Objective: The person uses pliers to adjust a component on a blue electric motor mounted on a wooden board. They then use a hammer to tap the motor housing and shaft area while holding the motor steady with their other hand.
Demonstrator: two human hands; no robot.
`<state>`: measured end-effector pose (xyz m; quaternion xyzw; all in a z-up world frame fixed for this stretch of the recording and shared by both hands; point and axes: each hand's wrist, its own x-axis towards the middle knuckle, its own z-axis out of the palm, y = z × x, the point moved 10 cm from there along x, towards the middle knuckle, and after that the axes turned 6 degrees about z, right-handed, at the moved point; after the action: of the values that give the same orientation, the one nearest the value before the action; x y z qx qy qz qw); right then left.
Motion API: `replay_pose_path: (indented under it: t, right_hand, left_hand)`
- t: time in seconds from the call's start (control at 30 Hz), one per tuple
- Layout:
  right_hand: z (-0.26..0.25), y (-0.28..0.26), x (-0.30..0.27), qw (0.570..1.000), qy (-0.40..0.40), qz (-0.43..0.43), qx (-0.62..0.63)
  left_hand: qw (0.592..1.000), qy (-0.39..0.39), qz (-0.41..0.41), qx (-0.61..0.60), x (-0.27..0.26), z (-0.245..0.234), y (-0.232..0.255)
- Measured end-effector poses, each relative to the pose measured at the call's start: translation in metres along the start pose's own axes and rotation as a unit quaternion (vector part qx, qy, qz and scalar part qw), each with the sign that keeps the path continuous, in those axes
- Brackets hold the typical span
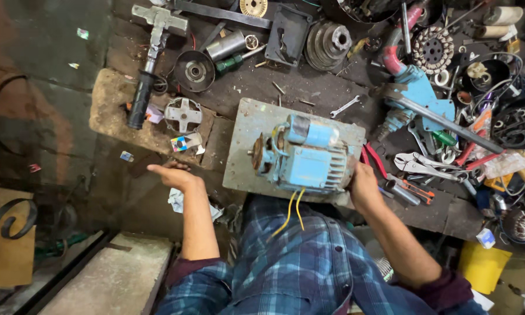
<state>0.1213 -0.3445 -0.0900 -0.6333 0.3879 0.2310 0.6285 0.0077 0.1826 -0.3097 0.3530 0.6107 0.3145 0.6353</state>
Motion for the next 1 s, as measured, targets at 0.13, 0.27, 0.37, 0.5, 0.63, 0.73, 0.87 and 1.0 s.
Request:
replay_pose_path:
  t: [0.13, 0.27, 0.37, 0.5, 0.63, 0.73, 0.87, 1.0]
  right_hand:
    - [-0.002, 0.014, 0.006, 0.995, -0.048, 0.069, -0.055]
    - [-0.042, 0.043, 0.022, 0.998, 0.023, 0.003, -0.063]
    - [-0.073, 0.068, 0.026, 0.994, 0.072, -0.080, -0.019]
    - [-0.083, 0.053, 0.004, 0.913, 0.141, -0.269, -0.273]
    - [-0.099, 0.080, 0.006, 0.964, 0.148, -0.145, -0.164]
    - [-0.100, 0.105, -0.007, 0.980, 0.150, -0.062, -0.113]
    - [-0.096, 0.139, -0.030, 0.985, 0.141, 0.048, -0.084]
    - [-0.093, 0.151, -0.029, 0.986, 0.127, 0.069, -0.087]
  left_hand:
    - [0.996, 0.008, 0.089, -0.009, 0.053, 0.019, 0.019]
    - [0.993, 0.060, 0.047, 0.088, 0.066, 0.034, 0.027]
    - [0.995, 0.051, 0.016, 0.086, 0.055, 0.042, 0.032]
    - [0.986, 0.060, 0.024, 0.152, 0.048, 0.044, 0.042]
    - [0.984, 0.042, 0.060, 0.163, 0.048, 0.050, 0.051]
    - [0.990, -0.028, 0.085, 0.109, 0.047, 0.062, 0.054]
    - [0.990, -0.109, 0.074, 0.042, 0.044, 0.081, 0.051]
    - [0.990, -0.118, 0.070, 0.037, 0.049, 0.077, 0.044]
